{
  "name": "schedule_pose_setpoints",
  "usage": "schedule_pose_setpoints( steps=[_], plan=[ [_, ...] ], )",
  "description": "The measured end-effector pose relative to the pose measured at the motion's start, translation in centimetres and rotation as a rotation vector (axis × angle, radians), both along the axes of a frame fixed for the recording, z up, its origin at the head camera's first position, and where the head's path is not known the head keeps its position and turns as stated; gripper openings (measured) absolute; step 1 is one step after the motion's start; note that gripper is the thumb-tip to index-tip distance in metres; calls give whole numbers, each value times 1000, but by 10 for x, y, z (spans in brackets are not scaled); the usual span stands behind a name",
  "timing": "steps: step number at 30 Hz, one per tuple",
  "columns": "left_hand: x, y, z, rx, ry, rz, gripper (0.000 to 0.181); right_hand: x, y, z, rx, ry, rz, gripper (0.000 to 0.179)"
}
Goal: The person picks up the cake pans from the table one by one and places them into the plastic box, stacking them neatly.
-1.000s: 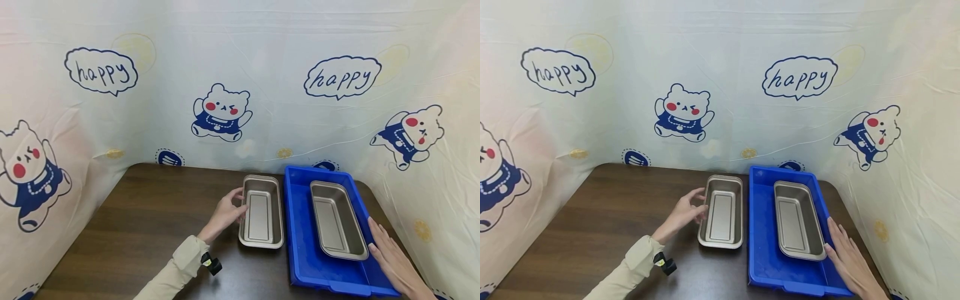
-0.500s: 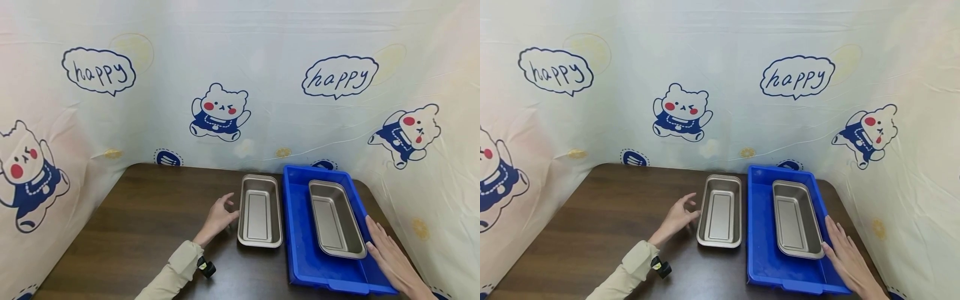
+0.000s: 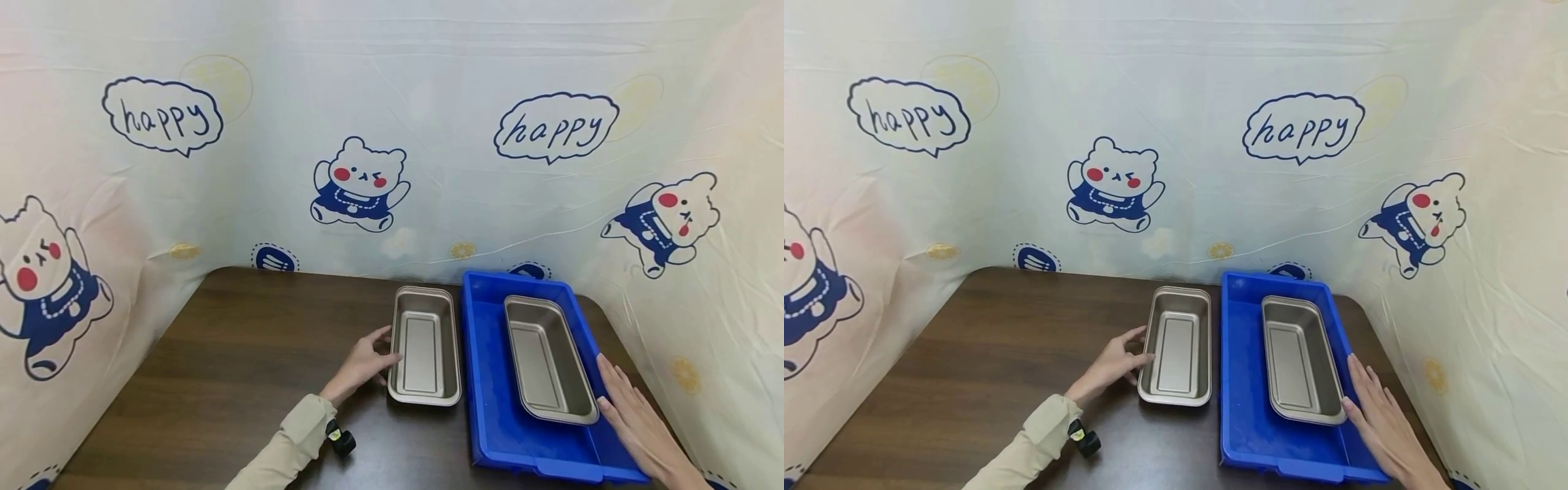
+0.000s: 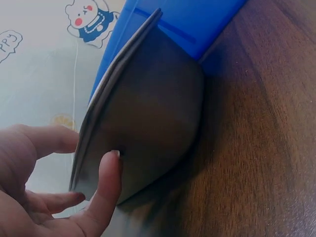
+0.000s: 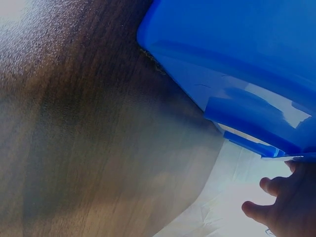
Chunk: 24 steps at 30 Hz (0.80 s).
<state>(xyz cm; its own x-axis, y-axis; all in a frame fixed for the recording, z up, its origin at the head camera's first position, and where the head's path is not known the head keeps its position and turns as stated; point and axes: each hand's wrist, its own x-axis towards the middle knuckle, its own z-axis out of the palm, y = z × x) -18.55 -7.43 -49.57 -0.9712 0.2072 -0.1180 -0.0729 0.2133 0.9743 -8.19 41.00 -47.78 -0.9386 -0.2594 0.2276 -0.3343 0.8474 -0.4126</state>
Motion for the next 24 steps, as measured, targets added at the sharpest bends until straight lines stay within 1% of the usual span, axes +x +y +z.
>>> schedule_pose_setpoints(
  steps=[4,10,15,20,24],
  plan=[
    [-1,1,-2,30,-6,-9,71,1,0,0,-3,-4,-2,68],
    [-4,2,-3,23,6,-32,75,1,0,-1,-5,-16,-8,68],
    [-6,2,-5,28,-6,-49,76,1,0,-1,-5,-16,-10,68],
    [-5,2,-6,54,-27,-35,77,1,0,-1,-7,-11,-9,68],
    [-4,3,-2,79,-24,-27,77,1,0,-1,-7,-19,-11,68]
  ],
)
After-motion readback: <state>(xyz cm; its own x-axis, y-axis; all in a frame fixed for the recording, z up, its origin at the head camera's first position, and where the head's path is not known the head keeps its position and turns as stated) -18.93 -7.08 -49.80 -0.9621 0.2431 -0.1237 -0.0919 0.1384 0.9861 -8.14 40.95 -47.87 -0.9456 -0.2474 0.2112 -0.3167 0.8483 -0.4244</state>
